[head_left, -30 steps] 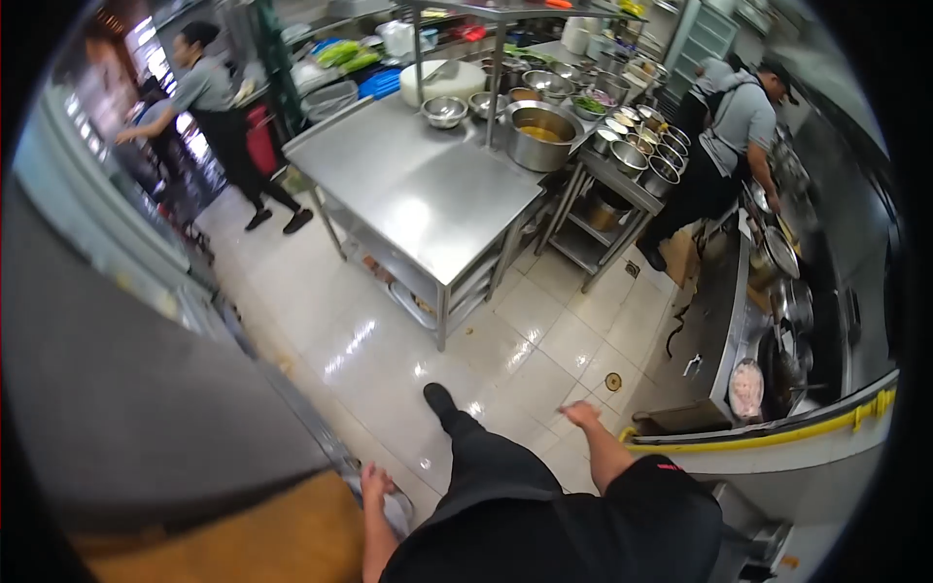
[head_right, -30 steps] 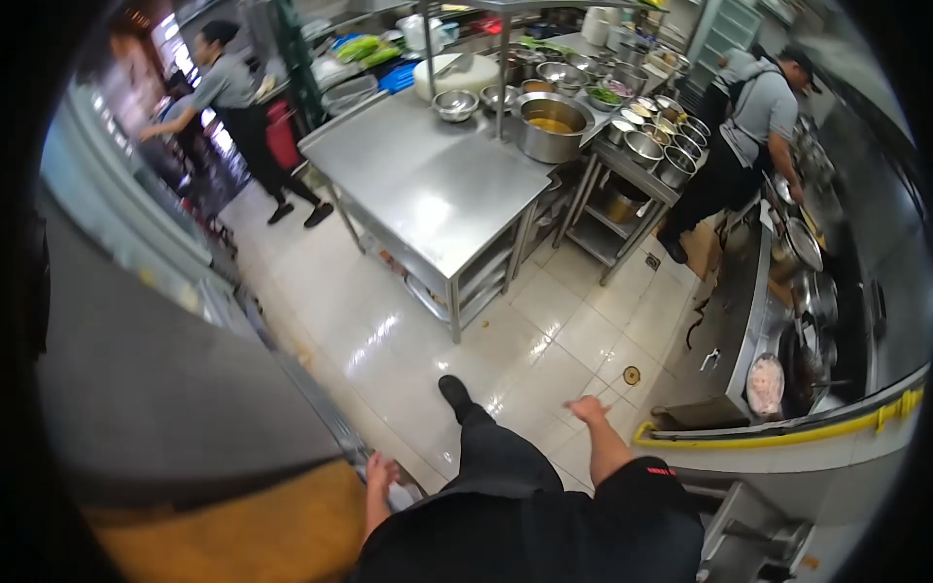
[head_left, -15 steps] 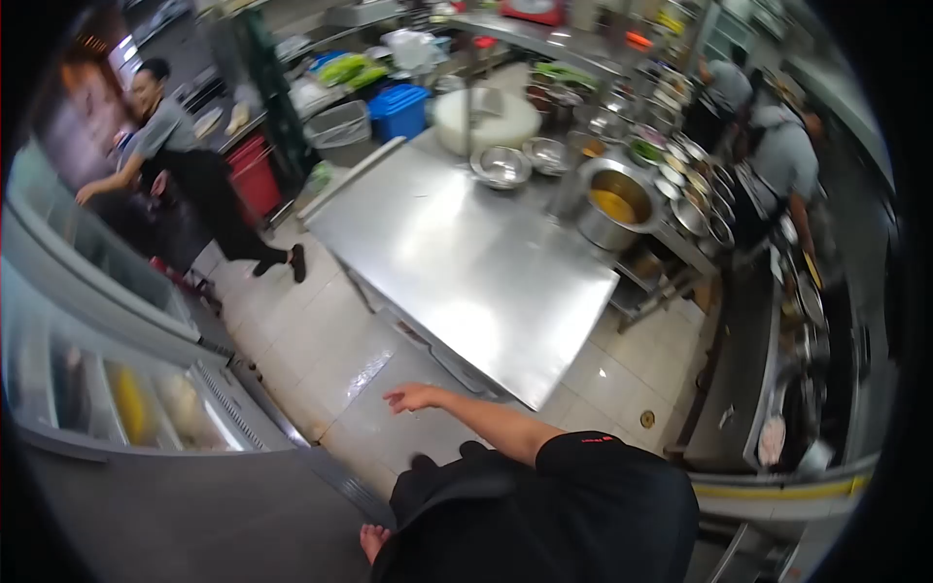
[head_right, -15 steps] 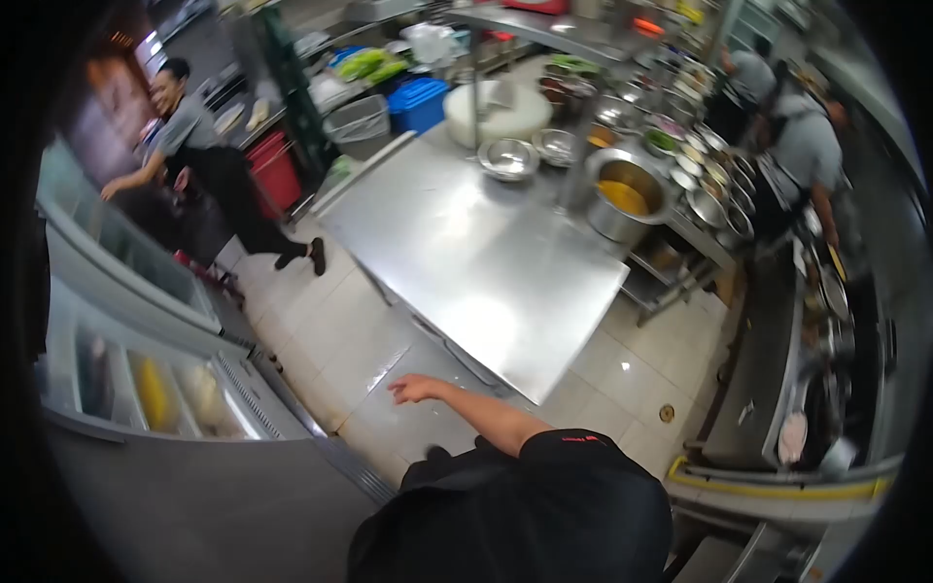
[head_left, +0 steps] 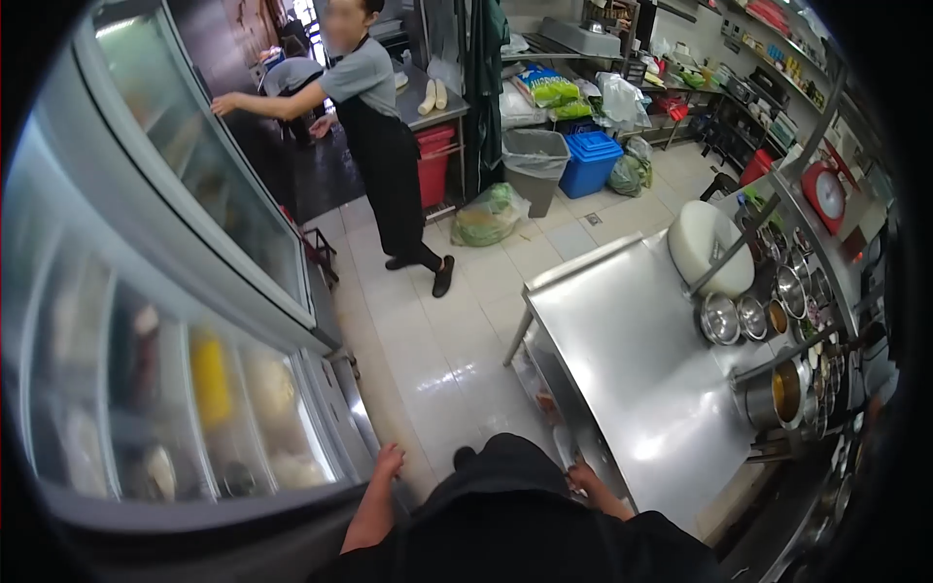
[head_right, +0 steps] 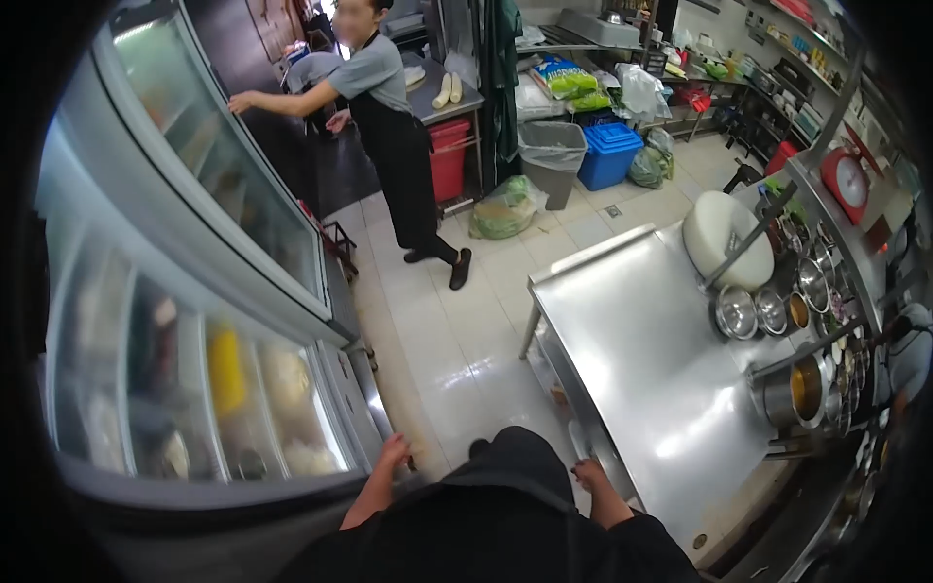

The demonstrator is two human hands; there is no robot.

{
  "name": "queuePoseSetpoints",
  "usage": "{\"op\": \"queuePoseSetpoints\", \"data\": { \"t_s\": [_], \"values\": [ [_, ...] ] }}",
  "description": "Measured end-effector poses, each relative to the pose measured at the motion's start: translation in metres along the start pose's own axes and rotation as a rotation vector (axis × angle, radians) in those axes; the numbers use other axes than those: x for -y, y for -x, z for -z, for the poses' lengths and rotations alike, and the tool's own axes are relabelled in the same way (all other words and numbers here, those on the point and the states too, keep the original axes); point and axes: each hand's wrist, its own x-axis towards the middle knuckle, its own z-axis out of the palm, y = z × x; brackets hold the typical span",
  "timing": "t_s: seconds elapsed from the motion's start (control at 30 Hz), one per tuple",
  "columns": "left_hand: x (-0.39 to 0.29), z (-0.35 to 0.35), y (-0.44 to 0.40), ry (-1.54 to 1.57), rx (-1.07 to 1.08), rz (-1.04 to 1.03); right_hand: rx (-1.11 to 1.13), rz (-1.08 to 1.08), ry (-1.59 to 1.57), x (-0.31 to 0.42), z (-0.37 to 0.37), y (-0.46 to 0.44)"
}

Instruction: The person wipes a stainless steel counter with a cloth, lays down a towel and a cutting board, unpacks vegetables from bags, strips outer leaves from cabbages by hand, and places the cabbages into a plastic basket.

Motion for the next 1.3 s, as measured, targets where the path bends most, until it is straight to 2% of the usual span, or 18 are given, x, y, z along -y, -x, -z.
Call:
{"op": "queuePoseSetpoints", "data": {
  "t_s": [0.07,0.17,0.23,0.27,0.33,0.37,0.4,0.5,0.6,0.67,0.77,0.87,0.9,1.0,1.07,1.1,1.17,1.3],
  "values": [
    [-0.074,0.013,-0.039,-0.064,0.001,-0.097,-0.143,0.47,0.836,0.027,0.001,-0.001],
    [-0.16,0.016,-0.112,-0.098,0.001,-0.217,-0.612,0.397,0.753,0.027,-0.029,-0.11],
    [-0.212,0.019,-0.161,-0.185,-0.016,-0.294,-0.391,0.24,0.808,0.183,0.003,-0.048],
    [-0.215,0.019,-0.17,-0.275,-0.033,-0.355,-0.333,0.215,0.848,0.214,0.007,-0.042],
    [-0.246,0.016,-0.228,-0.396,-0.081,-0.403,-0.78,0.456,0.584,0.249,-0.003,-0.162],
    [-0.238,0.018,-0.239,-0.535,-0.1,-0.418,-0.518,0.499,0.691,0.337,0.005,-0.122],
    [-0.251,0.017,-0.229,-0.542,-0.107,-0.392,-0.642,0.667,0.527,0.402,0.01,-0.095],
    [-0.347,0.003,-0.211,-0.481,0.175,-0.162,-0.585,0.916,0.212,0.572,0.03,-0.064],
    [-0.399,-0.007,-0.24,-0.431,0.111,-0.196,-0.03,0.711,-0.169,0.698,0.092,0.011],
    [-0.428,-0.02,-0.269,-0.426,0.14,-0.185,0.265,0.947,-0.355,0.733,0.138,0.025],
    [-0.472,-0.031,-0.325,-0.546,0.233,-0.107,0.601,0.937,-0.746,0.748,0.217,0.046],
    [-0.512,-0.066,-0.378,-0.545,0.371,-0.089,0.339,0.678,-1.234,0.672,0.264,-0.106],
    [-0.537,-0.083,-0.386,-0.611,0.4,-0.094,0.206,0.673,-1.344,0.63,0.26,-0.11],
    [-0.598,-0.112,-0.409,-0.533,0.467,-0.08,-0.305,-0.054,0.392,0.625,0.243,-0.128],
    [-0.63,-0.131,-0.424,-0.483,0.481,-0.118,-0.319,-0.117,-0.766,0.657,0.252,-0.082],
    [-0.646,-0.143,-0.426,-0.52,0.473,-0.096,-0.342,-0.137,-0.774,0.643,0.257,-0.094],
    [-0.656,-0.165,-0.432,-0.546,0.469,-0.087,-0.604,0.016,-0.153,0.611,0.251,-0.127],
    [-0.679,-0.229,-0.452,-0.616,0.541,-0.034,-0.572,-0.047,-0.273,0.594,0.287,-0.16]
  ]
}}
